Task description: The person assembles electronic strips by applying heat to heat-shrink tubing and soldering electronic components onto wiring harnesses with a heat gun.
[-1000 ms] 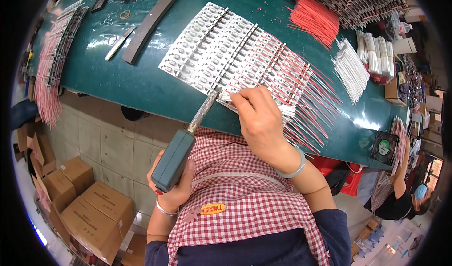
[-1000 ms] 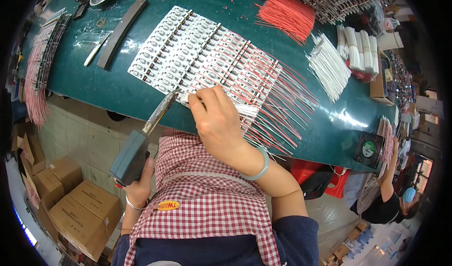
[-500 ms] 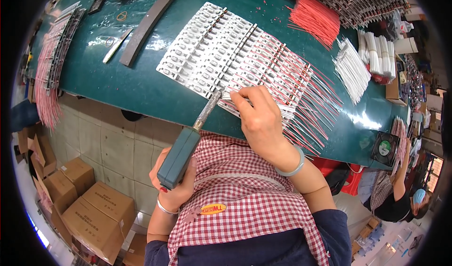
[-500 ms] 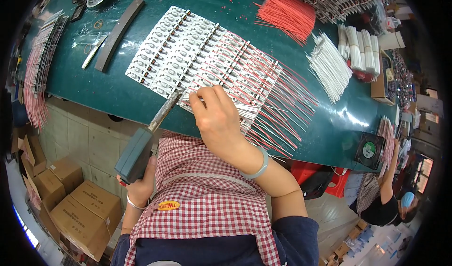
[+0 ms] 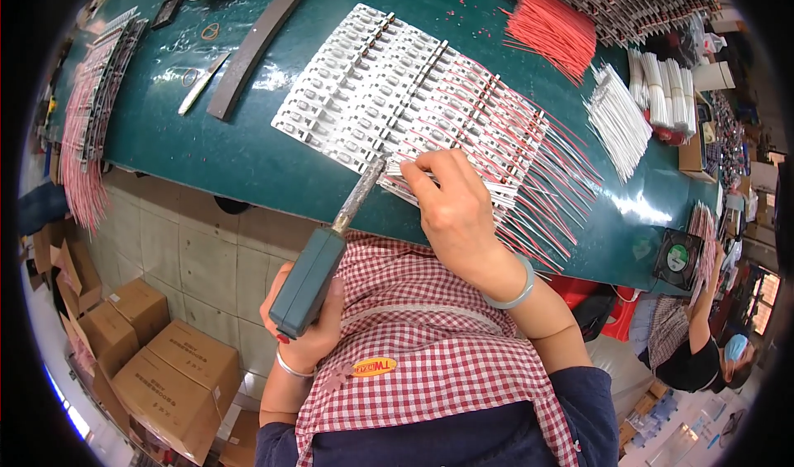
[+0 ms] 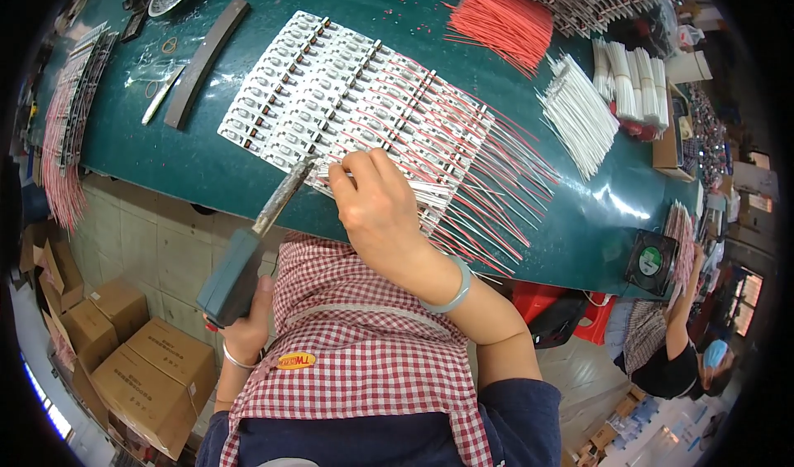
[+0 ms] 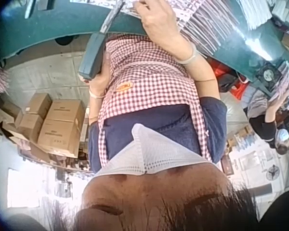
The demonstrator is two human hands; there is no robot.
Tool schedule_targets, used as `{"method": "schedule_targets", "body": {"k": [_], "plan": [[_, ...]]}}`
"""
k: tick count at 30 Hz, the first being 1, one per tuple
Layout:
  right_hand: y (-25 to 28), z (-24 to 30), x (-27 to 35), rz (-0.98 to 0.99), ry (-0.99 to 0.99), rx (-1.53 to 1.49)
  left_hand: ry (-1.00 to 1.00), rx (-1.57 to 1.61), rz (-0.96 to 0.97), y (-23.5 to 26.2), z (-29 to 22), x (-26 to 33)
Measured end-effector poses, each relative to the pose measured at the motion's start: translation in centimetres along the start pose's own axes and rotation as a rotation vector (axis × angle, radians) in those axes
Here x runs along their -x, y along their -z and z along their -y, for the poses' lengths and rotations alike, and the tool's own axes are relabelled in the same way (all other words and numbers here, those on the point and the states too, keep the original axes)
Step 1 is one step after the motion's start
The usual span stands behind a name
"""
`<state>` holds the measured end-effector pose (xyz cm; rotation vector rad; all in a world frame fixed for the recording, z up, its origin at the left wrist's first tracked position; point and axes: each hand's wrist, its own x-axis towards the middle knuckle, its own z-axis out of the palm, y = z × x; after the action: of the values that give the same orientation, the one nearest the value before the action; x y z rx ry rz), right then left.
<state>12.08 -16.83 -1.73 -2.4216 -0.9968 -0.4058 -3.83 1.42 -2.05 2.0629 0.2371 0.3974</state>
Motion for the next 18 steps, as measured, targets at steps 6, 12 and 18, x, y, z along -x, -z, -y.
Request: {"method": "schedule_targets", "body": {"k": [6,12,18], "plan": [[-0.1,0.0,0.0,-0.003,-0.009,-0.003,0.039,0.089,-0.05,-0.1,0.4,0.3],[0.8,0.2,-0.5,-0.061,-0.037,-0.043,0.071,0.13,-0.051,-0.3,0.5,0.1],[0.3,-0.9,-0.4,-0.051,-0.017,-0.006,0.019,0.085,-0.02,-0.4,0.5,-0.4]]}}
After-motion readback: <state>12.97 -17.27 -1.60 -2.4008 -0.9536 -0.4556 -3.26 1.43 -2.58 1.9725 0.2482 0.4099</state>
